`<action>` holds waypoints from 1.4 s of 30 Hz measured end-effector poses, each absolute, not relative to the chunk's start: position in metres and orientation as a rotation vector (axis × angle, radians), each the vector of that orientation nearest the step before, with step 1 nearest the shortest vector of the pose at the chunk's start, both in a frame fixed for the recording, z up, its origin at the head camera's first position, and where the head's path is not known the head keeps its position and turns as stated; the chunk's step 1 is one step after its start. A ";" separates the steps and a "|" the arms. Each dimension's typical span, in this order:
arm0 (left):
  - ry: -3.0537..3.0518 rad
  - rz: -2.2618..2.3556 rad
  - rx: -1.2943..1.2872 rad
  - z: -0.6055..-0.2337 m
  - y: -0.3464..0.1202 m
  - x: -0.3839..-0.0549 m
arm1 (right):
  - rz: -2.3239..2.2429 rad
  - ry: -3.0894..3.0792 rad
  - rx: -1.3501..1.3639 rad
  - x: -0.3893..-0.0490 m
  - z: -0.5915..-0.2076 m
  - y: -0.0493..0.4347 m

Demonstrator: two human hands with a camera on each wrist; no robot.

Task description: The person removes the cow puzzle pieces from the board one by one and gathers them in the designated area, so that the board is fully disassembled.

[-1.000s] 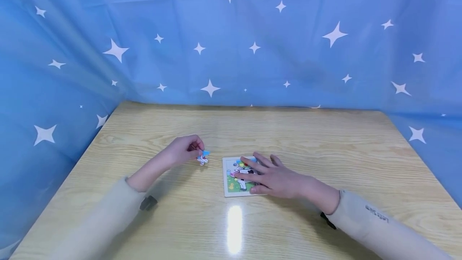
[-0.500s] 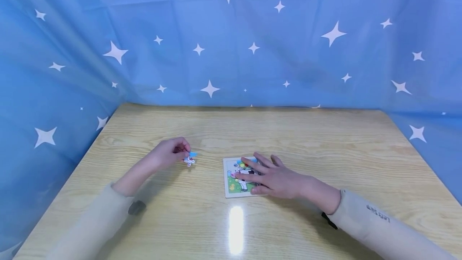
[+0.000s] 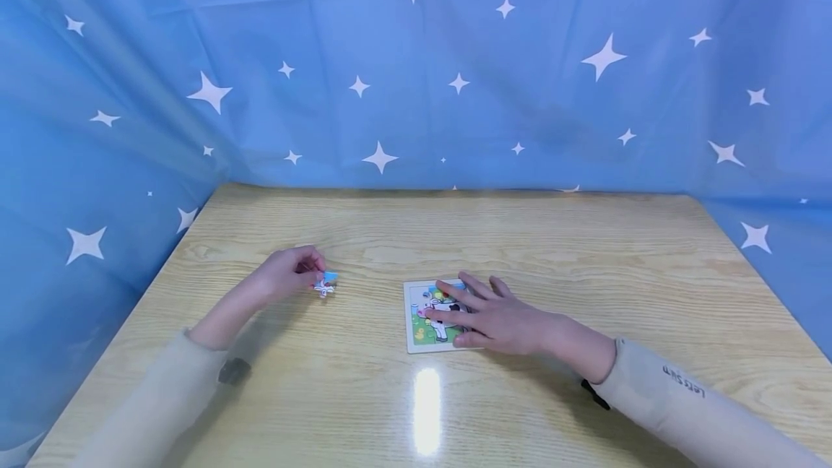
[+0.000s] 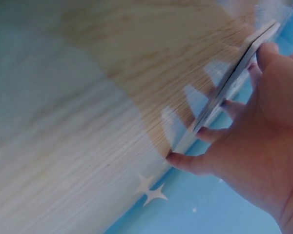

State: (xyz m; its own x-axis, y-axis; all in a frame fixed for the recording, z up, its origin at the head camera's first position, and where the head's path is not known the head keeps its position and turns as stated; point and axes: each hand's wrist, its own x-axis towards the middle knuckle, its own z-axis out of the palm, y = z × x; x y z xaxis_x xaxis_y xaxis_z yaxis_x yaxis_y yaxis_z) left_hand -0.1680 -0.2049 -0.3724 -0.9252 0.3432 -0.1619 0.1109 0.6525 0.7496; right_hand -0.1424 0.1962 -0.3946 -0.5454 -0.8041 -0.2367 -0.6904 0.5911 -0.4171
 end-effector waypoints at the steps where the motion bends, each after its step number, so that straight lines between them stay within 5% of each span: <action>1: 2.580 1.138 0.364 -0.372 -0.207 -0.168 | -0.390 2.420 -1.203 -0.142 -0.395 0.196; 42: 2.635 0.904 0.310 -0.373 -0.238 -0.183 | -0.375 2.427 -1.212 -0.142 -0.395 0.196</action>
State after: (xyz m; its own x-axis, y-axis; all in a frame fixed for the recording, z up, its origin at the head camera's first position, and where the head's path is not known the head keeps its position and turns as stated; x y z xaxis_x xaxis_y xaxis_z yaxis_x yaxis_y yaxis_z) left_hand -0.1826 -0.2375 -0.3731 -0.9195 0.3092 -0.2428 0.0951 0.7742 0.6257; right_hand -0.1421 0.1958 -0.3945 -0.5438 -0.8067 -0.2313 -0.6994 0.5880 -0.4063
